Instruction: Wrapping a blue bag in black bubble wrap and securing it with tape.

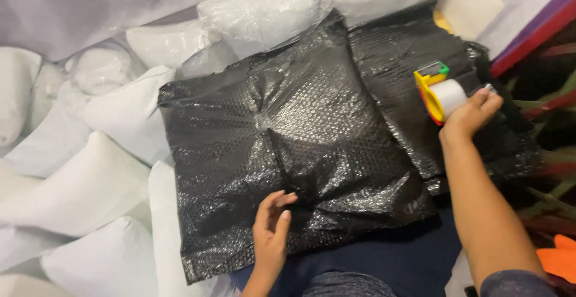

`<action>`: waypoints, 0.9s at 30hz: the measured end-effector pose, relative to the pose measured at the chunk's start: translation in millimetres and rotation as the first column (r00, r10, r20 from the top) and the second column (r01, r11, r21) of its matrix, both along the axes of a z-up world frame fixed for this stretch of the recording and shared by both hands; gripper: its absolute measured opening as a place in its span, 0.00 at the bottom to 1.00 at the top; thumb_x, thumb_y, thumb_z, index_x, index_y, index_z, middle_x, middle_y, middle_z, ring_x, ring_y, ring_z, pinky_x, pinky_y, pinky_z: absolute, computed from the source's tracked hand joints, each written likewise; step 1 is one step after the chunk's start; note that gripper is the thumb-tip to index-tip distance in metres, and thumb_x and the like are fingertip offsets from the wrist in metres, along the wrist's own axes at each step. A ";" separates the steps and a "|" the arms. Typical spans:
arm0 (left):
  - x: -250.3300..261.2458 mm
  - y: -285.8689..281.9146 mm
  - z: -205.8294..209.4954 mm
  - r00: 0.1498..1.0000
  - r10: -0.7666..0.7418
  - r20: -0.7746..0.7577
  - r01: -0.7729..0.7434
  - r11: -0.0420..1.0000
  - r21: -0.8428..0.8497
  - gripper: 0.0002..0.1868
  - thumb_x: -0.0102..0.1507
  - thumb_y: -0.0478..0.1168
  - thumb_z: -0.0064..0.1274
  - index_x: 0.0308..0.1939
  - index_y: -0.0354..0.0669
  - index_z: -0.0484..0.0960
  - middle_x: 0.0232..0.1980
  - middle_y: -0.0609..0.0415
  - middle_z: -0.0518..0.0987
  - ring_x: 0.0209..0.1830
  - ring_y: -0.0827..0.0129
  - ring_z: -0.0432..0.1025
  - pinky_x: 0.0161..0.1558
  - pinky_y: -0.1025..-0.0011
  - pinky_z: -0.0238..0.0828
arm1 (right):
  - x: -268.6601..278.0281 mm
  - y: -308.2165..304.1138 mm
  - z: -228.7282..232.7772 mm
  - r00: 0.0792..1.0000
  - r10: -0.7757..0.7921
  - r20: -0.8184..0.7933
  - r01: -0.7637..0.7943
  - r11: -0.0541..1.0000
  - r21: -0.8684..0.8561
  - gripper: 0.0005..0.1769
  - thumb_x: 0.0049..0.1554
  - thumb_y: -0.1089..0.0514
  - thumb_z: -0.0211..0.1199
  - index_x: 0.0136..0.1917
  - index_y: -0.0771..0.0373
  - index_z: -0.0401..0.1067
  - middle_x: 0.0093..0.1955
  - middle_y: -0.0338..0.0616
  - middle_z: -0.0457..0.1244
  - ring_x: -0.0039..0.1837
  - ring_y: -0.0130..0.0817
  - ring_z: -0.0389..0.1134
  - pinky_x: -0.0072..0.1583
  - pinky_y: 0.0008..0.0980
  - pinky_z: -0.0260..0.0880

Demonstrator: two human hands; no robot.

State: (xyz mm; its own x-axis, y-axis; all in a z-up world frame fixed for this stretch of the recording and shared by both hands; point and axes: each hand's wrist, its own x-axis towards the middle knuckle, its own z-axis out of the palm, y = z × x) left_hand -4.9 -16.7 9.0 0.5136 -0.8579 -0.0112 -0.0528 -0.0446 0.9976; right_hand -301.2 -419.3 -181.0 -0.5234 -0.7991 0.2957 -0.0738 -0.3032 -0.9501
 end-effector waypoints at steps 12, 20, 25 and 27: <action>47.7 137.4 -109.4 0.845 0.532 0.051 -0.530 0.846 -0.057 0.22 0.62 0.23 0.39 0.61 0.29 0.70 0.47 0.37 0.82 0.50 0.56 0.79 0.59 0.63 0.75 | 10.2 29.0 45.1 0.818 -0.155 -0.554 0.137 0.988 -0.073 0.10 0.72 0.56 0.45 0.55 0.66 0.57 0.51 0.60 0.64 0.49 0.53 0.65 0.52 0.50 0.64; 43.1 85.9 -61.1 0.919 0.384 0.088 -0.377 0.922 -0.092 0.21 0.62 0.23 0.41 0.60 0.32 0.71 0.49 0.42 0.81 0.54 0.58 0.78 0.60 0.64 0.74 | -8.3 44.3 55.9 0.931 0.048 -0.363 -0.044 0.999 0.021 0.04 0.69 0.62 0.44 0.56 0.63 0.56 0.53 0.51 0.62 0.53 0.41 0.63 0.59 0.40 0.65; 33.2 65.6 -32.6 0.928 0.365 0.076 -0.359 0.930 -0.080 0.20 0.62 0.24 0.42 0.58 0.33 0.72 0.49 0.43 0.81 0.53 0.60 0.77 0.61 0.64 0.73 | 22.4 109.5 139.6 0.763 -0.022 -0.646 -0.100 0.983 -0.152 0.06 0.71 0.65 0.50 0.56 0.74 0.61 0.56 0.60 0.57 0.58 0.52 0.56 0.64 0.47 0.55; 27.5 55.8 -4.0 0.914 0.202 0.351 -0.207 0.978 -0.022 0.20 0.58 0.27 0.50 0.55 0.36 0.76 0.48 0.50 0.83 0.47 0.66 0.80 0.54 0.68 0.76 | 48.2 150.8 176.2 0.772 0.309 -0.556 -0.445 0.887 -0.125 0.11 0.72 0.66 0.50 0.63 0.76 0.57 0.65 0.61 0.51 0.61 0.49 0.55 0.61 0.44 0.63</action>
